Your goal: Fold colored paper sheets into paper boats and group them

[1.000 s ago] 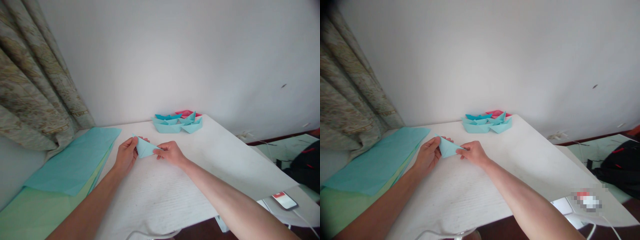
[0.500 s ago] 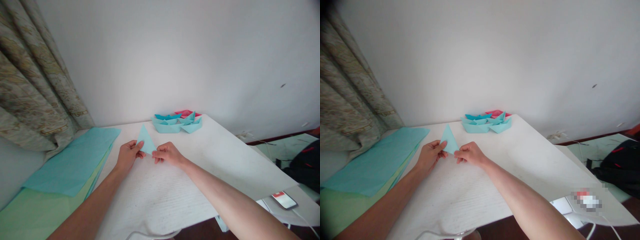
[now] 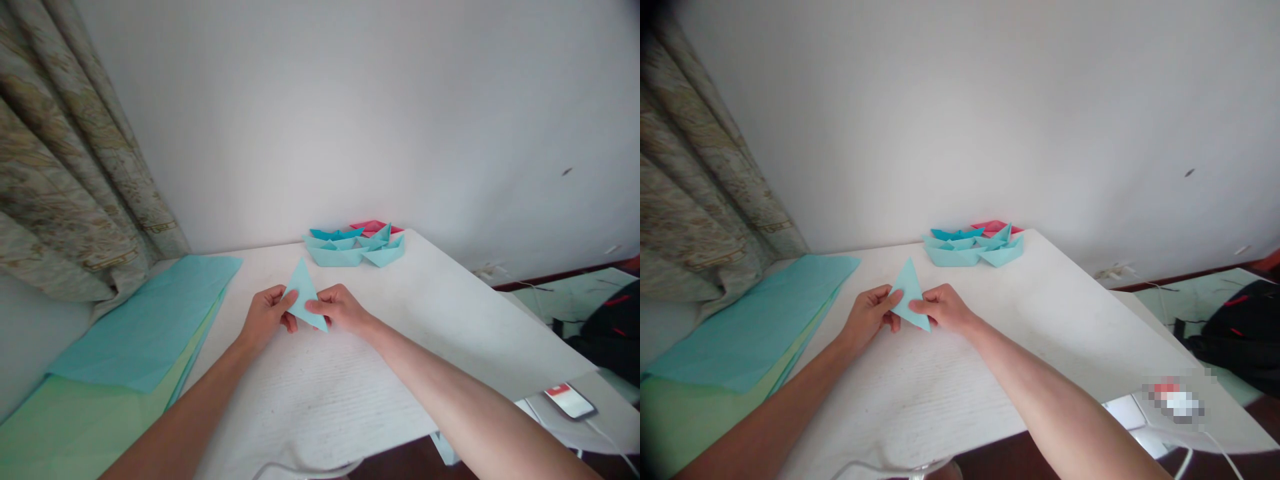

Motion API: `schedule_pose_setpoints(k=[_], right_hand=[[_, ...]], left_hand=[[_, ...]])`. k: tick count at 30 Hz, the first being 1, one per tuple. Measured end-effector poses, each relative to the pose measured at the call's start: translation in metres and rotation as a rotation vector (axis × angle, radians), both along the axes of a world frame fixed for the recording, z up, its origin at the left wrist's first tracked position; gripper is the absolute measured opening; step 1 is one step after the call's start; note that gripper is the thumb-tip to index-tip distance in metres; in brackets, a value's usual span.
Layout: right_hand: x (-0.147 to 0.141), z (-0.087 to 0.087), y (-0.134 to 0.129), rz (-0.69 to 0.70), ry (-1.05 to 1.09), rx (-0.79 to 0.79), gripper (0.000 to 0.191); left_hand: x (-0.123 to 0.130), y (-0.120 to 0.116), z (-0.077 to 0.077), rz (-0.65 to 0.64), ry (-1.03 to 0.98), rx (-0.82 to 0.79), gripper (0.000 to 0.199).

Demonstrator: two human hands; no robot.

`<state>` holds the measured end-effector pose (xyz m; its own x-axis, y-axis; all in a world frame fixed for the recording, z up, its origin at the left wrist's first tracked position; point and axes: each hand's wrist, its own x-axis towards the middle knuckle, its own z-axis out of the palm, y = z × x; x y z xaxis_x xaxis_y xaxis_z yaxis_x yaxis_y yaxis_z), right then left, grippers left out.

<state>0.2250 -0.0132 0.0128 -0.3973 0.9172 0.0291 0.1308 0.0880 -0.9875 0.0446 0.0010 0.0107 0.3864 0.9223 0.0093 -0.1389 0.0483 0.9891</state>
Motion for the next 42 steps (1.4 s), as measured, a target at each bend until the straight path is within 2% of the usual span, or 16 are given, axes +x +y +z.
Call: schedule_pose_setpoints(k=[4, 11, 20, 29, 33, 42], right_hand=[[0.001, -0.001, 0.000, 0.007, -0.005, 0.007, 0.049], [-0.001, 0.002, -0.002, -0.060, 0.026, 0.011, 0.050], [0.000, 0.001, 0.000, -0.220, 0.070, 0.104, 0.052], [-0.001, 0.008, -0.001, -0.287, 0.116, 0.129, 0.051], [0.000, 0.006, 0.002, -0.302, 0.089, 0.130, 0.052], [0.000, -0.002, 0.005, -0.244, 0.023, 0.165, 0.050]], left_hand=[[0.001, -0.002, 0.001, -0.015, 0.078, 0.000, 0.033], [-0.003, -0.006, 0.005, -0.258, 0.138, 0.019, 0.033], [-0.008, -0.011, 0.009, -0.420, 0.196, -0.052, 0.033], [-0.010, -0.007, 0.001, -0.371, 0.253, 0.028, 0.040], [-0.010, -0.007, 0.000, -0.342, 0.260, 0.053, 0.041], [-0.007, -0.008, 0.004, -0.164, 0.253, 0.119, 0.040]])
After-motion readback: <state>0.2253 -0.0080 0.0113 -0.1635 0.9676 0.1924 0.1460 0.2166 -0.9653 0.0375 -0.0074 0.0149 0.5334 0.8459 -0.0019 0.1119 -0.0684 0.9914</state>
